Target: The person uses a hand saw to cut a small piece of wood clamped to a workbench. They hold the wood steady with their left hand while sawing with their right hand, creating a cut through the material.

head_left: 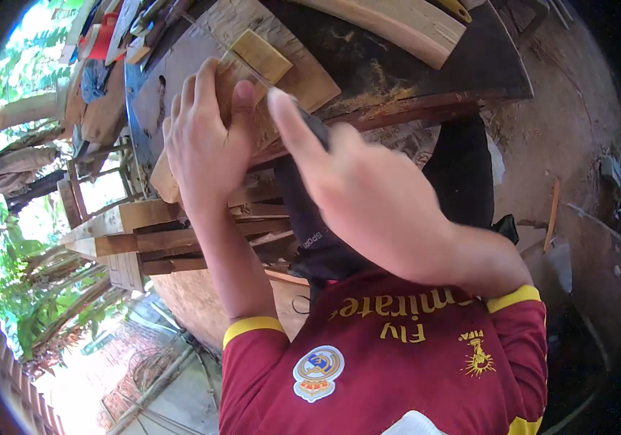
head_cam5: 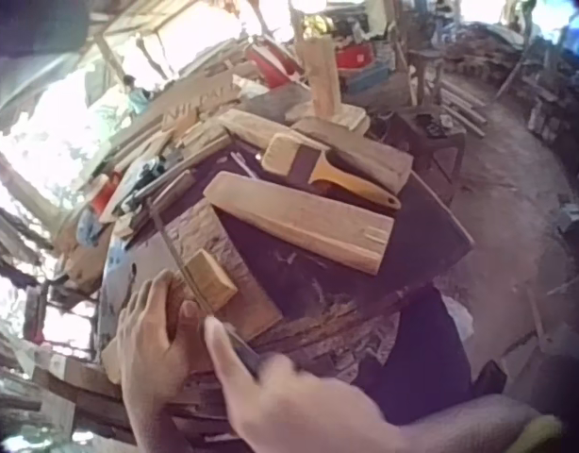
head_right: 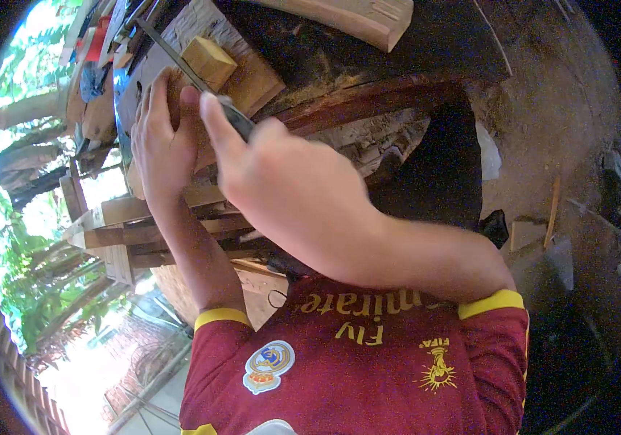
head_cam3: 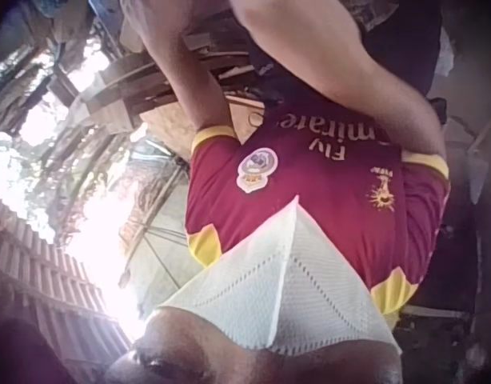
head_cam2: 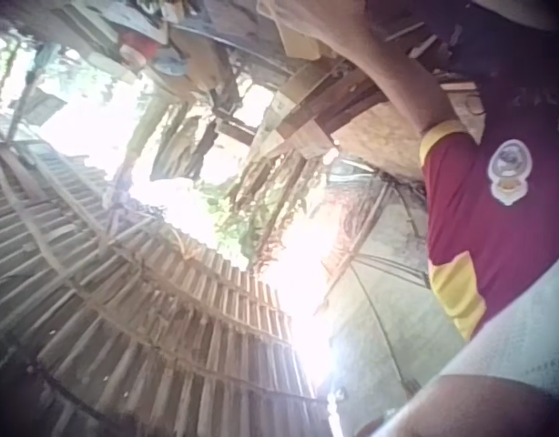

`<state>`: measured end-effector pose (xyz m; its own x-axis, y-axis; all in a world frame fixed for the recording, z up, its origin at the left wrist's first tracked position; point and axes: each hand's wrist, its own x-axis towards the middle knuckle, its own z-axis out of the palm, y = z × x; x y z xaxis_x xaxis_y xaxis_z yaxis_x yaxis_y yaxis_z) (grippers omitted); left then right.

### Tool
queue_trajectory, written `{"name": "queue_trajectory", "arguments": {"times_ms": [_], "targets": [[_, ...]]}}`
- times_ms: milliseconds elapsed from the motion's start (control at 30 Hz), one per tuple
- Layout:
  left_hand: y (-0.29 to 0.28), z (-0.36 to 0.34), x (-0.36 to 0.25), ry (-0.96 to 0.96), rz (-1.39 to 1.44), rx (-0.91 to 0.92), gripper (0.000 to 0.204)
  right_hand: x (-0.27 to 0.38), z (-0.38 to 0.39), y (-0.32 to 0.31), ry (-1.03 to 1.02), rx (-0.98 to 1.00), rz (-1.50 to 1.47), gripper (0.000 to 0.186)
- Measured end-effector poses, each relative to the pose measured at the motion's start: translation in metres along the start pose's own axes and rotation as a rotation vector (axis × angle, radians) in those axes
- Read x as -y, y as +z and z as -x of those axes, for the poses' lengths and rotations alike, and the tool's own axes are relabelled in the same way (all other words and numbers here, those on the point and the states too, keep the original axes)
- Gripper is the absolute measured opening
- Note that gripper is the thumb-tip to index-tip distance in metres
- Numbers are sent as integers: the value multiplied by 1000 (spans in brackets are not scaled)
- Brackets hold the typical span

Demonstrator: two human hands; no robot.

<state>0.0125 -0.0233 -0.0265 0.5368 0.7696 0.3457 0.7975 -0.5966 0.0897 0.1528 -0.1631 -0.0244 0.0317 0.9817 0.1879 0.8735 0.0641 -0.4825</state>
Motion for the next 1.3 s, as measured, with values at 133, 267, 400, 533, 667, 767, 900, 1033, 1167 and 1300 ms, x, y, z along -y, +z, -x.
{"name": "queue_trajectory", "arguments": {"times_ms": [133,267,400,533,667,767,900,1033,1167,1300], "targets": [[1,-2,-1,-4,19,-6,52,-6,-21,13,-41,-135,-31,63],[-2,-1,-5,-2,48,22,51,-15,-3,9,-73,-87,-35,65],[3,-1,-9,38,64,-24,50,-5,2,0,-4,-25,-3,65],[5,-1,-14,16,35,-43,50,-1,-8,1,100,-10,-49,84],[5,-7,-15,-44,-7,-63,51,-12,2,5,83,-30,-69,79],[8,-7,-15,-37,-13,-97,51,-17,40,-6,97,21,-111,77],[3,-9,-17,-65,-45,-29,56,-20,72,-22,111,111,-165,77],[7,-12,-9,-4,-44,-68,55,-7,38,-8,94,41,-93,76],[8,-10,-4,-5,-20,-50,55,-11,-20,20,26,-161,-8,65],[7,-10,-8,-42,-69,-22,55,-19,-8,19,25,-128,-52,67]]}}
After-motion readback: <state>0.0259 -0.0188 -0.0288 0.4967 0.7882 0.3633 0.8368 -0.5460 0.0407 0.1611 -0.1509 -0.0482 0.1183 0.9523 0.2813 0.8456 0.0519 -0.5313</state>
